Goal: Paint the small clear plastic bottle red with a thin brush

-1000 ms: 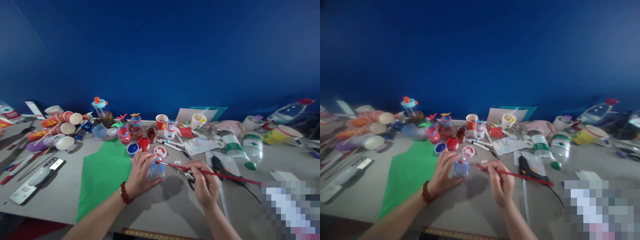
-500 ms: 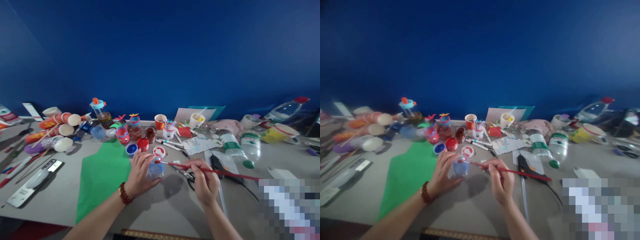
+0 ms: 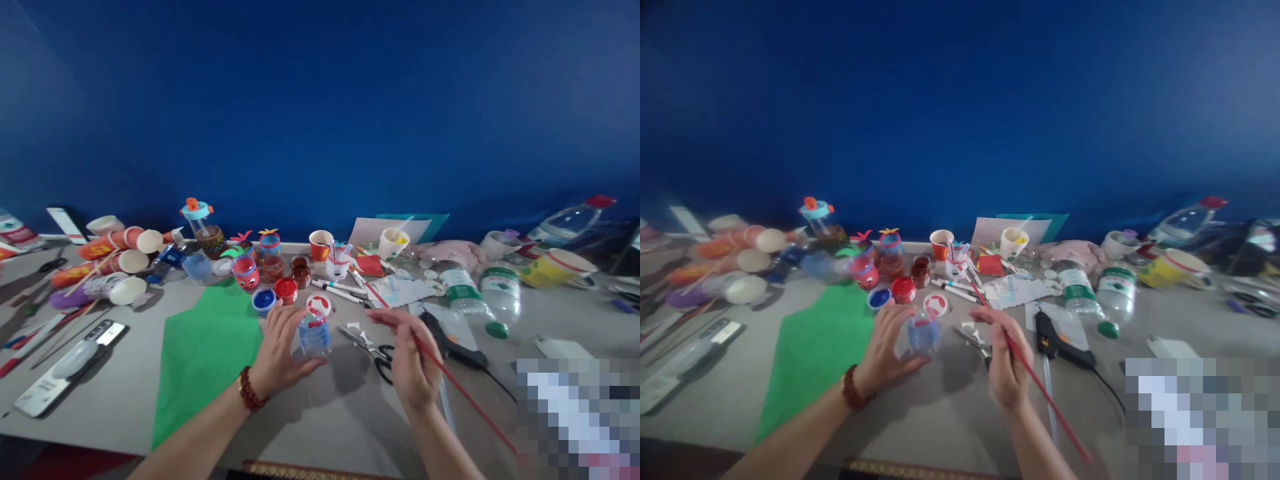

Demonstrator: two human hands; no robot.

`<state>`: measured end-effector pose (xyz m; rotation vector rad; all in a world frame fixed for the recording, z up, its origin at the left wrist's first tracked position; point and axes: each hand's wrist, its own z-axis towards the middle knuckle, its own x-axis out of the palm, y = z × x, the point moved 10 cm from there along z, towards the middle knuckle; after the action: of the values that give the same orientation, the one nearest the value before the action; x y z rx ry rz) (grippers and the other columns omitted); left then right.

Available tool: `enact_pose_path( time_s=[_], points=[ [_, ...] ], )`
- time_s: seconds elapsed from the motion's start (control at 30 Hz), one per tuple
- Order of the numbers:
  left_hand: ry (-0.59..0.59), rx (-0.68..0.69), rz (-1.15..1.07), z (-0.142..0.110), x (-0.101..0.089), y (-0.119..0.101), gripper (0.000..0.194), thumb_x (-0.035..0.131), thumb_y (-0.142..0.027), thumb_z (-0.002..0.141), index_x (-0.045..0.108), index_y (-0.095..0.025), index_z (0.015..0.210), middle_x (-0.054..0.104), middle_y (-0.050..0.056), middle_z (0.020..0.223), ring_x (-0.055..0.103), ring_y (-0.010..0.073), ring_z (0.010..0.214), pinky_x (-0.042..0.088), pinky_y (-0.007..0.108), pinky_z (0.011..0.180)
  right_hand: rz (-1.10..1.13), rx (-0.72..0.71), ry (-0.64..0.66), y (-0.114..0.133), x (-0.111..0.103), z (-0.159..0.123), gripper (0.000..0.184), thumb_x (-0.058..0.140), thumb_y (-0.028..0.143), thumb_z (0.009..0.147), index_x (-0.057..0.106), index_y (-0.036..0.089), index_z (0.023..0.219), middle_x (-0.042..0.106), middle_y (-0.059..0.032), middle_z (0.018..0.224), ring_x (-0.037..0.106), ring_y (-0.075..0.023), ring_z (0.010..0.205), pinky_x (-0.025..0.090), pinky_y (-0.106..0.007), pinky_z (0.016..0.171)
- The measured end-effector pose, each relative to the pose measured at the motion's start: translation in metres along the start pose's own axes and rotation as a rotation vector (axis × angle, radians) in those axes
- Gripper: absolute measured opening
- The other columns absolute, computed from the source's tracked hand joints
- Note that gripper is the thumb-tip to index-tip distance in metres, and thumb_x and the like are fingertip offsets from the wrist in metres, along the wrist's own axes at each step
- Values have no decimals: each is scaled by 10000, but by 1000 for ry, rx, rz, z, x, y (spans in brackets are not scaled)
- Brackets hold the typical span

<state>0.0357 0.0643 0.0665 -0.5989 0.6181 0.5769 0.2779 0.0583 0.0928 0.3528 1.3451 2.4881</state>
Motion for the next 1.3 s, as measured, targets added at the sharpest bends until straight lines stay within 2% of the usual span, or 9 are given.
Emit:
enact_pose_path(
  time_s=[0.13,0.23,0.33,0.5,0.73,0.9,1.07,1.17,1.3],
  points=[
    [-44,0,-59,-3,-2,2,961,819,-546,798,323,-195,1543,674,172,1303,608,365,1267,398,658,1167,-235,-172,391,9,36,-3,273,633,332,999,715,272,1251,784,-92,1228,717,-289,1159,574,-452,1002],
    [-40,-33,-60,-6,-1,7,997,832,-582,773,334,-186,1540,677,175,1289,585,372,1285,415,651,1159,-358,-305,631,11,55,-11,685,838,462,836,588,274,1445,710,-124,1383,605,-344,1344,552,-476,1071],
    [-24,-61,-64,-7,2,11,1050,808,-673,747,344,-167,1542,679,179,1288,581,379,1286,416,652,1160,-454,-351,758,7,65,-19,921,885,519,766,481,256,1551,658,-167,1439,532,-384,1419,518,-529,1116],
    [-22,-5,-61,-5,4,5,1082,717,-784,762,327,-171,1563,687,174,1281,611,376,1250,394,661,1174,-519,-421,885,11,79,-32,954,849,380,825,347,230,1623,594,-187,1517,493,-390,1451,395,-620,1200],
    [-5,57,-65,-4,5,0,1104,691,-804,767,306,-160,1578,681,176,1279,628,365,1229,388,659,1175,-538,-477,930,14,86,-38,893,764,278,871,307,196,1634,642,-187,1446,570,-359,1375,329,-646,1234],
    [4,65,-87,-6,6,-1,1118,744,-770,748,301,-181,1589,674,172,1293,616,373,1242,394,651,1171,-529,-477,938,12,85,-41,866,742,276,881,315,180,1628,612,-198,1483,530,-372,1417,305,-649,1244],
    [37,60,-192,-4,4,2,1213,774,-782,703,213,-213,1615,585,215,1430,560,420,1347,375,690,1168,-314,-256,903,0,72,-32,812,784,354,882,364,284,1573,558,-154,1534,505,-345,1450,414,-541,1204],
    [88,20,-283,-2,5,6,1123,784,-772,702,315,-240,1572,551,213,1468,536,425,1380,356,687,1185,-152,-113,896,-11,65,-28,829,842,387,840,398,314,1536,545,-141,1529,531,-338,1423,465,-503,1161],
    [69,27,-373,1,0,4,1062,787,-789,679,405,-247,1508,577,195,1422,565,407,1338,382,671,1170,-36,-76,895,-14,64,-27,826,852,352,837,417,312,1539,559,-140,1504,544,-337,1408,450,-516,1166]
  ],
)
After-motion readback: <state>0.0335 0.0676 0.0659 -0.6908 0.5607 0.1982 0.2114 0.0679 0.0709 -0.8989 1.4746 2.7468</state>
